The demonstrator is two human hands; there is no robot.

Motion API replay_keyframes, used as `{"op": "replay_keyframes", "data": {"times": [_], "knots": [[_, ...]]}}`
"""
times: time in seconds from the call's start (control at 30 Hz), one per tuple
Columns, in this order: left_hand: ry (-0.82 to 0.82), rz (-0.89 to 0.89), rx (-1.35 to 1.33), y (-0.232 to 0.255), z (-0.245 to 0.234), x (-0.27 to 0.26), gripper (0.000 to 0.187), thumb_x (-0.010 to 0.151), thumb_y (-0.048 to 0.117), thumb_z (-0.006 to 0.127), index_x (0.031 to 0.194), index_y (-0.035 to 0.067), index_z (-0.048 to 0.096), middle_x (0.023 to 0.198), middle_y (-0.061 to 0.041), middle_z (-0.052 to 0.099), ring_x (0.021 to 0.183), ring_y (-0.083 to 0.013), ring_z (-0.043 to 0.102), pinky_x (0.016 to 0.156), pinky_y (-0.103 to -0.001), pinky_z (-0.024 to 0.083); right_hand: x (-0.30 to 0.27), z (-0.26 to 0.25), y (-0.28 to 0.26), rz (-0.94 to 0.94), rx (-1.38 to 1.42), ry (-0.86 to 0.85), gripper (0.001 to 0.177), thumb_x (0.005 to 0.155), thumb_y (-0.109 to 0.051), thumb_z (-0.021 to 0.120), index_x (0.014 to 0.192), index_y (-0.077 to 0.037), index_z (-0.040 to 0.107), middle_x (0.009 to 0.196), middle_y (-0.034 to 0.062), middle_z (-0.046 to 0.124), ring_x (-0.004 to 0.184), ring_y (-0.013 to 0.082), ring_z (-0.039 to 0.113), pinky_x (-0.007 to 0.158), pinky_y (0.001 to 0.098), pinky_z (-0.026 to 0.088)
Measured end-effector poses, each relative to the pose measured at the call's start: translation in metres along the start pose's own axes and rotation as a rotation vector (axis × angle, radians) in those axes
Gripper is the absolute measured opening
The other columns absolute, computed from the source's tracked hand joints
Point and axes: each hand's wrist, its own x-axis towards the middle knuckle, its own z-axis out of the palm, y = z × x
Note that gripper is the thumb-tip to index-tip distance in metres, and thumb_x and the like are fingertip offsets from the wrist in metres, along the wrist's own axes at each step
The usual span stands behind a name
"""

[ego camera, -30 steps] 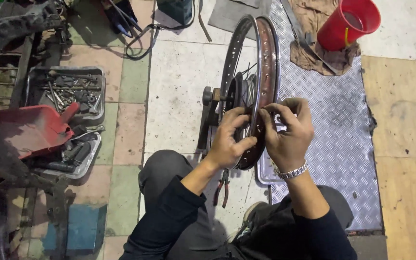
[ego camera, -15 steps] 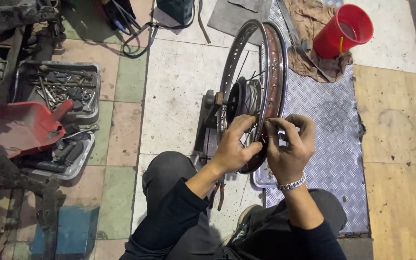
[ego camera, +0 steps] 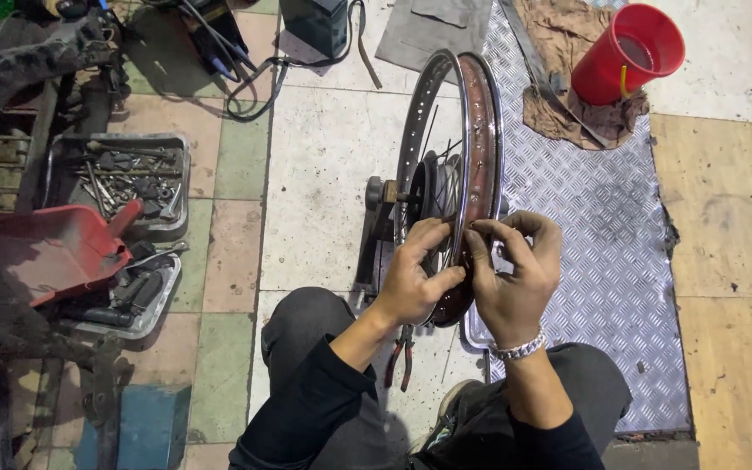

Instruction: Tightening and adjusting the spokes on a motorcycle wheel rim using a specialized tool.

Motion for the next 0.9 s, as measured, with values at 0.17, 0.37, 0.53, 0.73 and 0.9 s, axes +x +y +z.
{"op": "replay_keyframes", "data": {"times": [0.17,0.37,0.53,0.73,0.9], "knots": [[0.013,0.019,0.023,-0.004,0.0,0.002,0.046,0.072,0.019,0.08,0.114,0.002,0.071,0.108,-0.013,0.069,0.117,-0.032,0.062,0.106,-0.046,0.046,-0.002,0.002,0.006,0.029,-0.018,0.021,0.012,0.089,-0.006,0.087,0.096,-0.007,0.078,0.095,0.0127,0.056,0.085,0.0306,0.062,0.066,0.0351,0.053],[0.018,0.055,0.025,0.003,0.002,0.004,0.044,0.072,0.017,0.079,0.112,0.0,0.07,0.106,-0.016,0.069,0.114,-0.0349,0.063,0.102,-0.047,0.048,-0.013,0.016,0.011,0.049,-0.089,0.103,0.011,0.09,-0.007,0.086,0.097,-0.007,0.078,0.094,0.0118,0.056,0.08,0.0292,0.062,0.062,0.0341,0.053],[0.019,0.044,0.03,0.009,0.002,0.004,0.042,0.072,0.016,0.078,0.111,0.0,0.071,0.104,-0.016,0.07,0.111,-0.0348,0.064,0.1,-0.047,0.05,-0.012,0.015,0.01,0.009,-0.092,0.092,0.009,0.092,-0.007,0.084,0.098,-0.007,0.077,0.092,0.0108,0.054,0.078,0.0289,0.06,0.062,0.0353,0.052],[0.031,-0.023,-0.038,0.01,0.001,0.0,0.038,0.072,0.016,0.077,0.107,0.001,0.072,0.105,-0.014,0.069,0.109,-0.0301,0.064,0.099,-0.043,0.049,-0.011,-0.002,0.017,-0.049,-0.032,-0.063,0.011,0.091,0.003,0.079,0.095,-0.007,0.078,0.093,0.0134,0.058,0.083,0.0324,0.06,0.07,0.0373,0.051],[0.045,-0.009,-0.024,-0.005,0.002,-0.001,0.04,0.07,0.015,0.079,0.106,-0.001,0.071,0.105,-0.018,0.068,0.109,-0.0338,0.065,0.098,-0.045,0.049,-0.004,-0.007,0.012,-0.01,-0.056,-0.058,0.011,0.089,-0.007,0.086,0.096,-0.01,0.079,0.093,0.0118,0.06,0.079,0.0292,0.063,0.063,0.0336,0.054]]}}
